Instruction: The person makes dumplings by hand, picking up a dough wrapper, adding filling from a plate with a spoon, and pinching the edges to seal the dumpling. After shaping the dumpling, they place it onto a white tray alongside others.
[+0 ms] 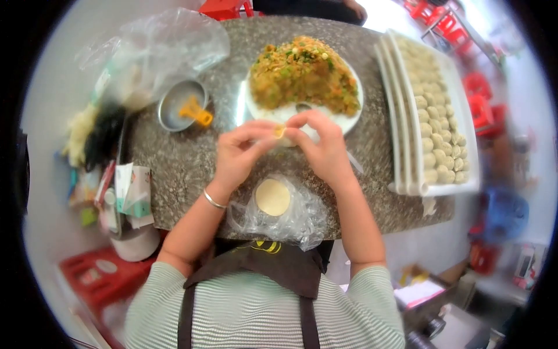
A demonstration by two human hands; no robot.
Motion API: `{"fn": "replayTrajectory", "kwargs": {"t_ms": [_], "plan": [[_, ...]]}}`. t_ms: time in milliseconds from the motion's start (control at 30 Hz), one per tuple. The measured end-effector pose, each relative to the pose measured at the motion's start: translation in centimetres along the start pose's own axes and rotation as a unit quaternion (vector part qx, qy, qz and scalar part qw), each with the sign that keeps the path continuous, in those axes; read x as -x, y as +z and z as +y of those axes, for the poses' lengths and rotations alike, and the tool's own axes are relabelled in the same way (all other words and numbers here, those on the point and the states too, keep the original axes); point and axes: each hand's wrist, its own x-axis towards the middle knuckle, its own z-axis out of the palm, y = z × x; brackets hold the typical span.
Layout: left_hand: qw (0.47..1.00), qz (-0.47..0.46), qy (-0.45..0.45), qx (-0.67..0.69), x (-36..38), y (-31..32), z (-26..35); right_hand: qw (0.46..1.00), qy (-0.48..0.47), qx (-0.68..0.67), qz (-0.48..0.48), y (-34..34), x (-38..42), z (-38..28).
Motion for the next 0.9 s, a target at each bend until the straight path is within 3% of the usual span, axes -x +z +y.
{"fn": "replayTrajectory", "kwargs": {"t_ms": [133,233,300,333,400,433,500,600,733,800,900], "plan": [[0.999,0.011,0.028,-0.038,0.1,0.0,-0.6,1.0,-0.008,0.022,0.019,0.7,0.3,-0.3],[0.999,0.03,0.006,0.024,0.2,0.2,-0.4,0.996,-0.062,0.05,0.042,0.9,0.4,-0.3],[0.991,0.052,-0.006,-0.126,0.3,0.2,0.3,0.994,-0.077,0.075,0.028,0.8,0.4,-0.4],[0.991,0.052,-0.006,-0.125,0.3,0.2,0.4,0.994,-0.077,0.075,0.027,0.9,0.4,-0.2],[0.983,0.02,0.07,-0.166,0.2,0.3,0.5,0.994,-0.072,0.064,0.052,0.9,0.5,0.2],[0.983,0.021,0.07,-0.166,0.2,0.1,0.3,0.994,-0.073,0.065,0.051,0.7,0.5,0.2],[0.989,0.002,0.069,-0.134,0.0,-0.3,-0.3,0.997,0.06,-0.041,0.003,0.2,0.5,0.0],[0.99,-0.015,0.069,-0.12,0.0,-0.4,-0.4,0.999,-0.019,0.028,-0.014,0.1,0.0,-0.4],[0.993,-0.004,0.065,-0.099,0.2,0.2,-0.3,0.998,-0.029,0.05,-0.008,0.4,0.3,-0.5],[0.997,0.048,0.002,-0.061,0.3,0.7,0.5,0.998,-0.035,0.042,0.018,0.7,0.4,-0.4],[0.998,0.049,-0.011,-0.049,0.3,0.3,-0.1,0.998,-0.056,0.041,-0.002,0.7,0.3,-0.6]]}}
